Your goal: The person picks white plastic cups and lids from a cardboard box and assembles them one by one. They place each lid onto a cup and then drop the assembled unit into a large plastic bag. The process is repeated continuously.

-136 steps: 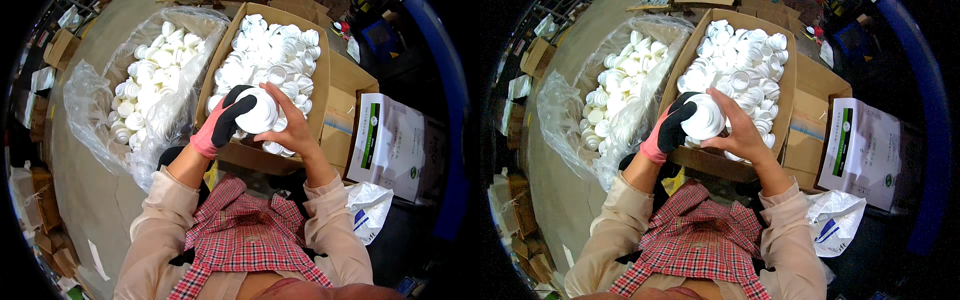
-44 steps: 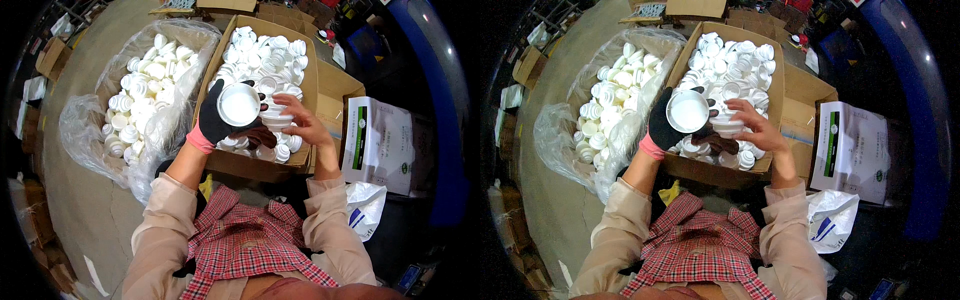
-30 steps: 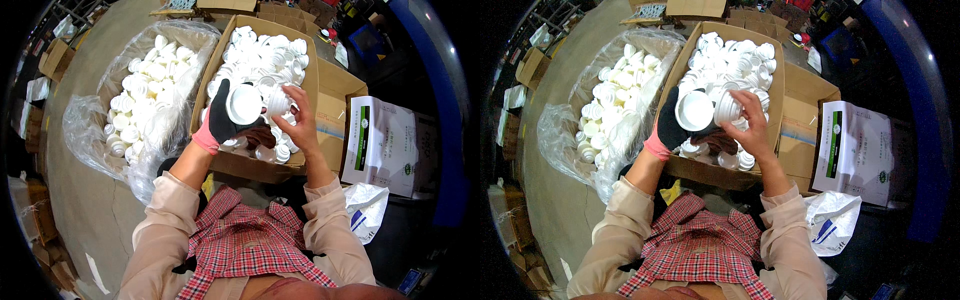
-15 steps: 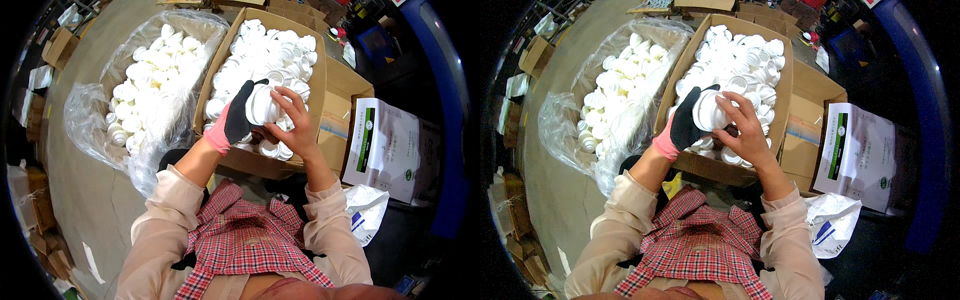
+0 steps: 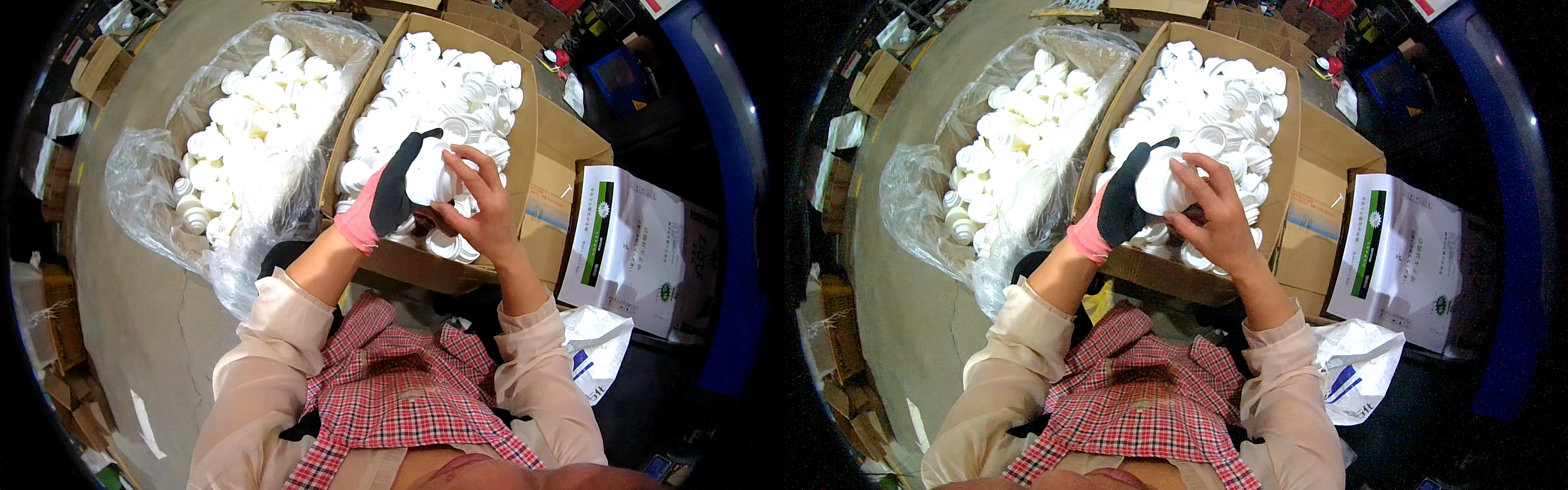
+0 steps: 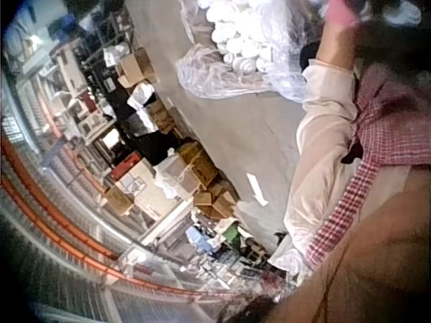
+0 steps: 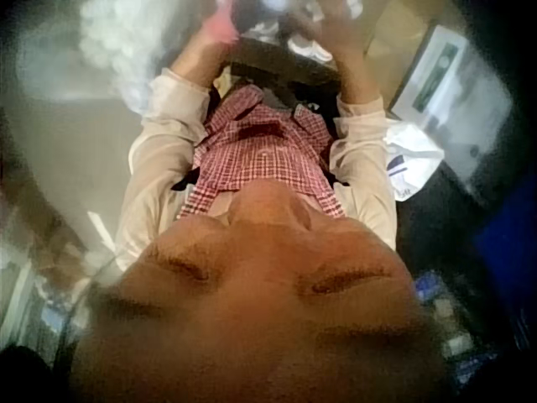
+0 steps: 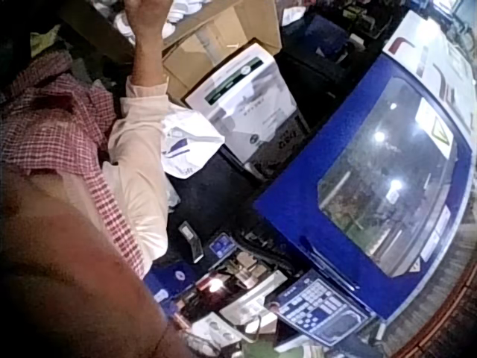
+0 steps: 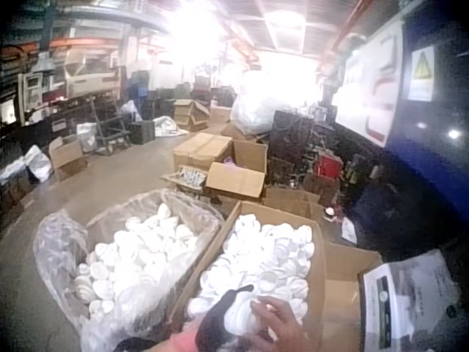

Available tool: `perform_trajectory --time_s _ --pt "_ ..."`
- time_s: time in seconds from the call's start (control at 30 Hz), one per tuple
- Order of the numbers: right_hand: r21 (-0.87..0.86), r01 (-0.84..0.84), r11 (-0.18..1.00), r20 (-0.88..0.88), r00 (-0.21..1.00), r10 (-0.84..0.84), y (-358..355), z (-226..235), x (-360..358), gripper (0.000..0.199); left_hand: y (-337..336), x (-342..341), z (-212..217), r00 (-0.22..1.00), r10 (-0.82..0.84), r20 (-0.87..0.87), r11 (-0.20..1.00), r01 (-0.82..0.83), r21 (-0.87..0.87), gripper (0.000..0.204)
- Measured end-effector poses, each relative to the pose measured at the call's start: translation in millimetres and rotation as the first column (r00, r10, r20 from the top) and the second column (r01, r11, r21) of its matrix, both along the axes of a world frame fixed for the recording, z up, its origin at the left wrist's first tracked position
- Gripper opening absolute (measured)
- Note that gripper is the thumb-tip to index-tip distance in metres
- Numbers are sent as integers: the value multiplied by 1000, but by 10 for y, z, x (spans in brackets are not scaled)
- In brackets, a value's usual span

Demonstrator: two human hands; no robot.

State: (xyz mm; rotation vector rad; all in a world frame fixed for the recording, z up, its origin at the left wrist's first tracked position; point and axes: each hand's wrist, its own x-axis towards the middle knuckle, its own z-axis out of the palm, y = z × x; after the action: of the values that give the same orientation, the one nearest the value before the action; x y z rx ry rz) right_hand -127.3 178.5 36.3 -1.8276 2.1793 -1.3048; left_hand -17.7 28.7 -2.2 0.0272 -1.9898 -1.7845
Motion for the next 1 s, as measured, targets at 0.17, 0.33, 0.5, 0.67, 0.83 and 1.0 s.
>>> perform_trajectory --time_s 0.17,0.33,0.5,0.67,0.83,1.0 --pt "23 17 1000 33 999 -18 14 -3 -14 74 20 4 267 966 -215 141 821 101 561 64" --pt "-39 154 987 796 602 -62 -10 -177 -193 66 184 -45 339 957 -223 186 857 101 505 73" --pt "-12 478 878 590 712 -380 -156 -270 -195 61 254 -218 -122 967 47 252 985 -86 147 60" --pt "66 457 887 531 737 -419 -110 -267 -236 70 454 -92 -36 874 424 238 890 -355 -285 46" --pt "-204 102 974 892 429 143 -35 -206 -338 84 18 -121 86 960 -162 227 785 -14 619 38" --pt "-55 -58 997 490 868 77 54 -28 -235 95 -39 -104 189 953 -293 -73 361 182 915 46"
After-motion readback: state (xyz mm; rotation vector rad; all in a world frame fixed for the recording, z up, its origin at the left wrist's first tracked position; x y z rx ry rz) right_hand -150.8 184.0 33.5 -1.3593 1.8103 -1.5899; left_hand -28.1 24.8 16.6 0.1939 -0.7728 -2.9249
